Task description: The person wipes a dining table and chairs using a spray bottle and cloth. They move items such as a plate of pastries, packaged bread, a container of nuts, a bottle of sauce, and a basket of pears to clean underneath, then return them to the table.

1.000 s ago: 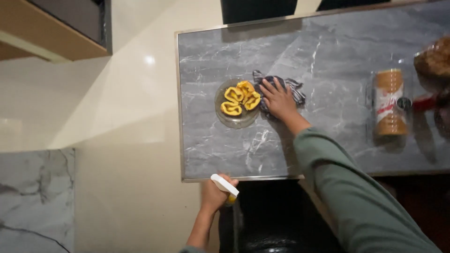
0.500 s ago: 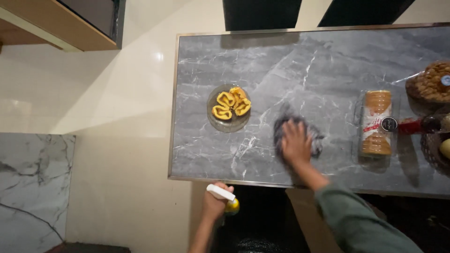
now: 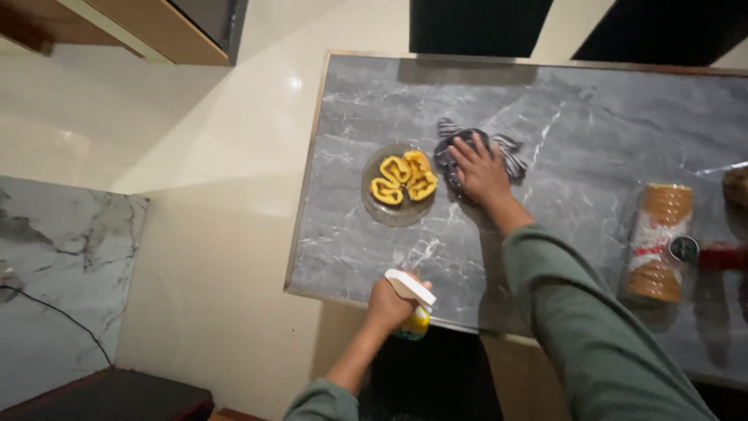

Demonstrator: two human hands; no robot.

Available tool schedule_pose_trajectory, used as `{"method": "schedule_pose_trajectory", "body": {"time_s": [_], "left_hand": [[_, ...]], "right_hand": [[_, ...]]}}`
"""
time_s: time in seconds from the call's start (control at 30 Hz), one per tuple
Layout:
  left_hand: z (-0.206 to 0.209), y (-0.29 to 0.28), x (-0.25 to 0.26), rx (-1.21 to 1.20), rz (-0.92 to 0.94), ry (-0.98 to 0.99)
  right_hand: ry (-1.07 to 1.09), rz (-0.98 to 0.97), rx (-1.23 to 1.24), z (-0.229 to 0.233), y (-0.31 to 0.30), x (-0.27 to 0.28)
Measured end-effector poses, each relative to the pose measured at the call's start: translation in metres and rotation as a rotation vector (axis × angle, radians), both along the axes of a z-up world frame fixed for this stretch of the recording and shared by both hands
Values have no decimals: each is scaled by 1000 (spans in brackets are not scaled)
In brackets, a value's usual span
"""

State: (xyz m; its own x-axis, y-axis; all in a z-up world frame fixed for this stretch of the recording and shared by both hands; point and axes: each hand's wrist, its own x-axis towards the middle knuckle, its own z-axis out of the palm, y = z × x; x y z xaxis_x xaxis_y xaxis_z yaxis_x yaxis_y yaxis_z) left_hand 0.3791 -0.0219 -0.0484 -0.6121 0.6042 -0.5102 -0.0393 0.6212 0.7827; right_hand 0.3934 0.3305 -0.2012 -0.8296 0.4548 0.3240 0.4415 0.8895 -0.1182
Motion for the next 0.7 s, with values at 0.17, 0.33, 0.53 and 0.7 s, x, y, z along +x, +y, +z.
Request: {"method": "schedule_pose_trajectory", "body": {"time_s": [0.17,0.33,0.53,0.7], "left_hand": [[-7,11,5,-27,-18,11],[-13,-4,9,-97,36,-15],[6,-30,14,-114,79,-29],[20,-50,27,184,121,-87]], "right_hand": [[-174,61,-122,3,38,-63],[-143,-309,-232,19,74,-26],[-30,-618,-95,0,63,92],[-113,-625,-100,14,-55,136]]}}
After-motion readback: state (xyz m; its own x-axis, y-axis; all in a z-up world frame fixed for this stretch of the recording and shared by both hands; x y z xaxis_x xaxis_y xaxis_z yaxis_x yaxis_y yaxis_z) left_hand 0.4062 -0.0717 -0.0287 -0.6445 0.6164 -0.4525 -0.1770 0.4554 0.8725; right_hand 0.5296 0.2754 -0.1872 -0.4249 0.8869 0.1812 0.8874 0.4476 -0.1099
